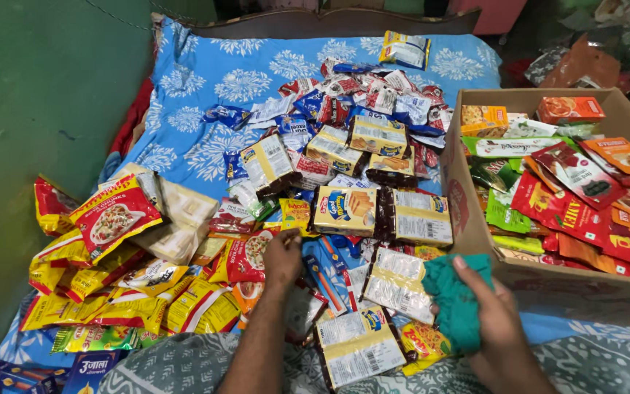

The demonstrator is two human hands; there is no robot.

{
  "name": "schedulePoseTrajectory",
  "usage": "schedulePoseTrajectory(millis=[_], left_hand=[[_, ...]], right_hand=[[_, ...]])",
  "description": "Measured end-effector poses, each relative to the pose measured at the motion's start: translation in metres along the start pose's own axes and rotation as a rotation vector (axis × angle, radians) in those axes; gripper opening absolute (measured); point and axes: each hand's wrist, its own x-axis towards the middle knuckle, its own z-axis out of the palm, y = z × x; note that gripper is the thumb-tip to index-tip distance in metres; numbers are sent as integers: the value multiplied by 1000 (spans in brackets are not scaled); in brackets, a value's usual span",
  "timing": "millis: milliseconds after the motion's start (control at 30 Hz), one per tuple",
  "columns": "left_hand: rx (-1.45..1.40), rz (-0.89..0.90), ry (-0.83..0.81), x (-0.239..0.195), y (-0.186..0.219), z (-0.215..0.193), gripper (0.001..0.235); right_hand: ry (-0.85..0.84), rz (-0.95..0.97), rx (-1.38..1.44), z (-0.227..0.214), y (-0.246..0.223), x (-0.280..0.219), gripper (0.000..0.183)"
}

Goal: The person wipes down various food seasoning and snack packets with a cloth by hand and places them into a cardboard box.

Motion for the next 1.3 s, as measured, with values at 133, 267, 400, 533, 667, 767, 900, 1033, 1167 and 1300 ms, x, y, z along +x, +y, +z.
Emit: schedulePoseTrajectory(millis=[133,267,400,533,667,767,900,1033,1167,1300], left_hand=[[482,57,83,-34,48,-30,37],[831,-7,246,-51,66,-45,69],[959,-8,163,-45,41,-45,67],[874,-29,165,-46,52,-66,54],[1027,-81,10,-21,77,-114,52],[1018,16,101,-3,67,-146,56],[807,-82,76,7,41,-150,63],[1021,-49,-287,1,7,-105,65],[1113,341,-277,-32,-20,-78,103],[1061,250,-395,-21,-34,-80,60]], right_hand=[[-27,27,35,-4,13,-7,35],[9,59,43,-9,33,-2,31],[-2,93,71,-10,57,5,28],[-43,131,127,-22,68,11,31],[-57,179,116,-31,68,18,34],[-55,139,124,-24,70,20,31],[-99,120,157,-19,69,21,32],[-125,144,135,-20,65,19,33],[-110,111,174,-17,64,16,30],[-121,101,127,-14,62,12,32]])
